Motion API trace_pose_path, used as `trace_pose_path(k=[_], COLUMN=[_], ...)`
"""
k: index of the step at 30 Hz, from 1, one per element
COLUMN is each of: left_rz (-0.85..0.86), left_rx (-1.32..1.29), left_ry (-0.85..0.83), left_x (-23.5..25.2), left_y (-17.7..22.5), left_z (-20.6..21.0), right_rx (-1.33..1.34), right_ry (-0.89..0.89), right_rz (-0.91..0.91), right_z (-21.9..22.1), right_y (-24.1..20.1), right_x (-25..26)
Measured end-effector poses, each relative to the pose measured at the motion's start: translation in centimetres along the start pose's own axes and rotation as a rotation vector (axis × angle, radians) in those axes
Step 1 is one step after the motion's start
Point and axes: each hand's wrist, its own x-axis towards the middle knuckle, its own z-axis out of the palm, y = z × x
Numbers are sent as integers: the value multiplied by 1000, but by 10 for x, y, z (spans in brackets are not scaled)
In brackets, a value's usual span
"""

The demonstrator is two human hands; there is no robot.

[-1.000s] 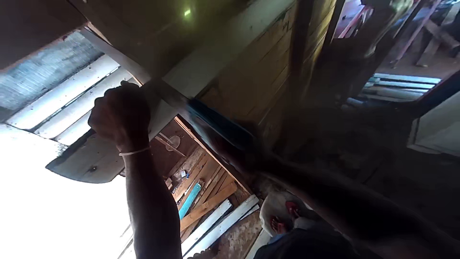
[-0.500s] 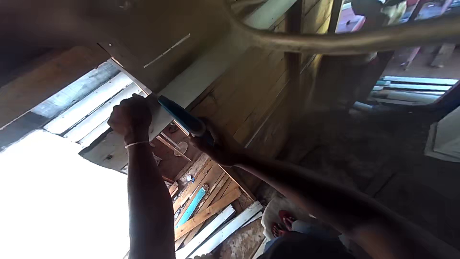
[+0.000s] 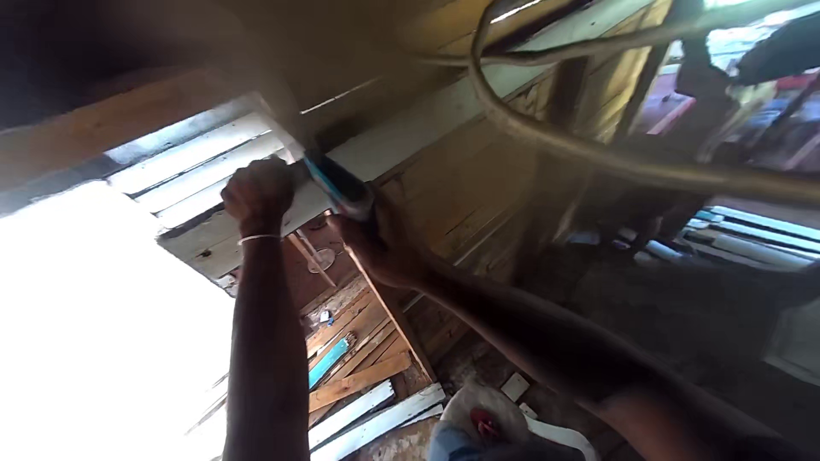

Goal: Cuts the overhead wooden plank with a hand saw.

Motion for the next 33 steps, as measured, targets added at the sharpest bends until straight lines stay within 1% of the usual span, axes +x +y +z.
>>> trace_pose_path(k=[2, 4, 6, 8, 10, 12, 15, 16, 20, 25, 33], left_rz=[7, 30, 38, 46, 90, 124, 159, 156, 39, 93, 82], left_rx=[-31, -52, -37, -31, -19, -63, -204, -216, -98, -47, 60], left_ry=[17, 65, 158, 171, 174, 221, 217, 213, 228, 200, 151], left_x=[-3, -4, -1, 7, 23, 32, 15, 11, 10, -2, 0], left_y=[-1, -11, -25, -27, -32, -36, -26, -24, -19, -13, -9], left_z=[4, 17, 39, 48, 61, 75, 59, 54, 52, 26, 20], right_rx=[-46, -113, -148, -117, -80, -74, -23, -11, 16, 21, 1], right_ry=[-9, -10, 2, -7, -7, -1, 34, 35, 23, -4, 67], right_rz=[41, 42, 30, 1, -72, -88, -74, -61, -63, -38, 18], right_z=[1, 1, 0, -4, -9, -14, -19, -18, -12, -15, -3], right_y=[18, 28, 23, 17, 14, 16, 20, 19, 17, 23, 19], right_x=[-6, -12, -11, -8, -10, -14, -14, -15, -14, -12, -16])
